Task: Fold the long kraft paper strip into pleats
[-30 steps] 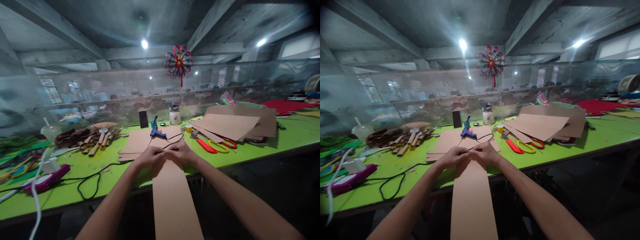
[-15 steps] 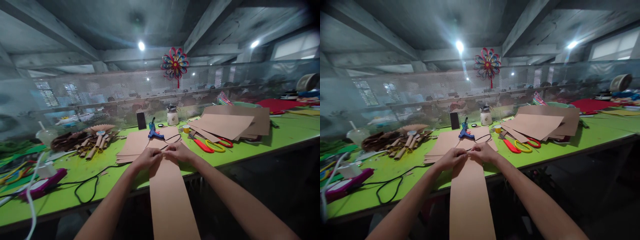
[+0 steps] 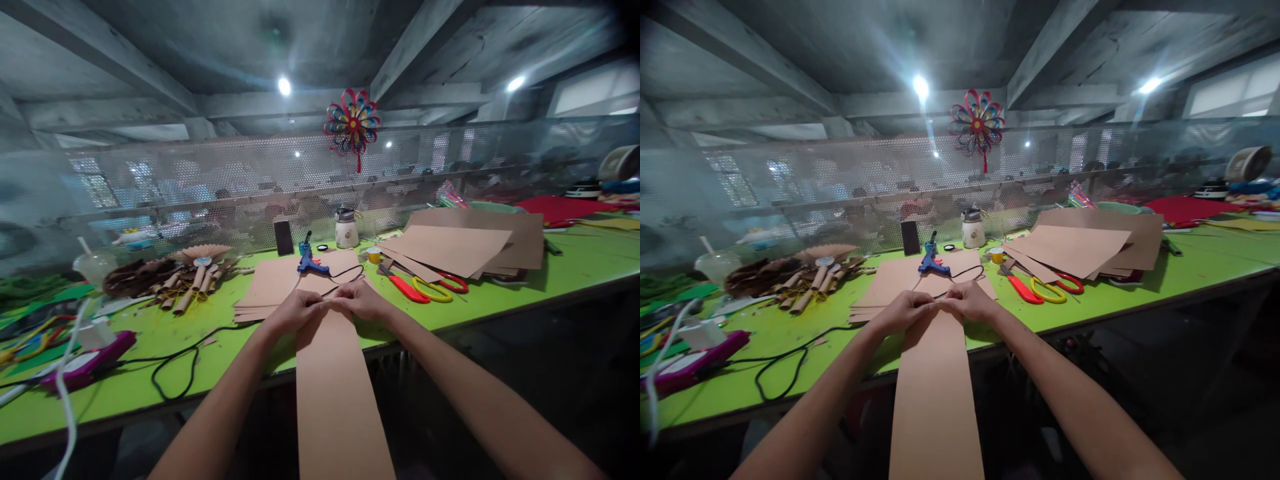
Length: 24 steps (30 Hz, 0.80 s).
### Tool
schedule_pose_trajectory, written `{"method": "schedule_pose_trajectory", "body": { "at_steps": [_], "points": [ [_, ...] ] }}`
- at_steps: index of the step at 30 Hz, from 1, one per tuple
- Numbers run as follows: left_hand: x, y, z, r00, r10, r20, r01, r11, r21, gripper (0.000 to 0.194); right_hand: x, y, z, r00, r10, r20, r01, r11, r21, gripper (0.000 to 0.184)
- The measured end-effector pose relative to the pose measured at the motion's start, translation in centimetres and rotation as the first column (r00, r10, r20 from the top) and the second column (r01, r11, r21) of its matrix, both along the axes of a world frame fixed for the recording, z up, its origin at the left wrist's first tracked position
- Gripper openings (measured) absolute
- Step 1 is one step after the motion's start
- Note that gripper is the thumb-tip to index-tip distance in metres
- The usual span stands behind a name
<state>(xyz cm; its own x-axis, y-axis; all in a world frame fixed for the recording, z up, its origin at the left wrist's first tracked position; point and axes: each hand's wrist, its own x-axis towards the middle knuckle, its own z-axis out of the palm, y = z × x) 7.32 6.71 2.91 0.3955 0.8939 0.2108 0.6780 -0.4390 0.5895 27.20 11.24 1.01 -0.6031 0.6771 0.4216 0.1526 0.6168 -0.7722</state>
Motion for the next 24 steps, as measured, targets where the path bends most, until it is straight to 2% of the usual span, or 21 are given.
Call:
{"method": "schedule_pose_trajectory", "body": {
  "at_steps": [7,14,24],
  "points": [
    [0.0,-0.2,0.0,1.0,0.006,0.008,-0.006,0.999,0.034,0.041,0.4,0.7,-0.1,0.996,0.084,0.028,-0.077,0.978,-0.196,0.039],
    [0.0,0.0,-0.2,1.0,0.0,0.0,0.0,0.997,0.078,0.043,0.1,1.2,-0.5,1.0,0.024,-0.02,-0.026,0.995,-0.097,0.041],
    [0.0,-0.1,0.0,0.999,-0.017,0.045,0.017,1.0,-0.006,0.044,-0.1,1.3,-0.8,0.997,0.026,-0.074,-0.035,0.991,-0.128,0.04]
  ]
}}
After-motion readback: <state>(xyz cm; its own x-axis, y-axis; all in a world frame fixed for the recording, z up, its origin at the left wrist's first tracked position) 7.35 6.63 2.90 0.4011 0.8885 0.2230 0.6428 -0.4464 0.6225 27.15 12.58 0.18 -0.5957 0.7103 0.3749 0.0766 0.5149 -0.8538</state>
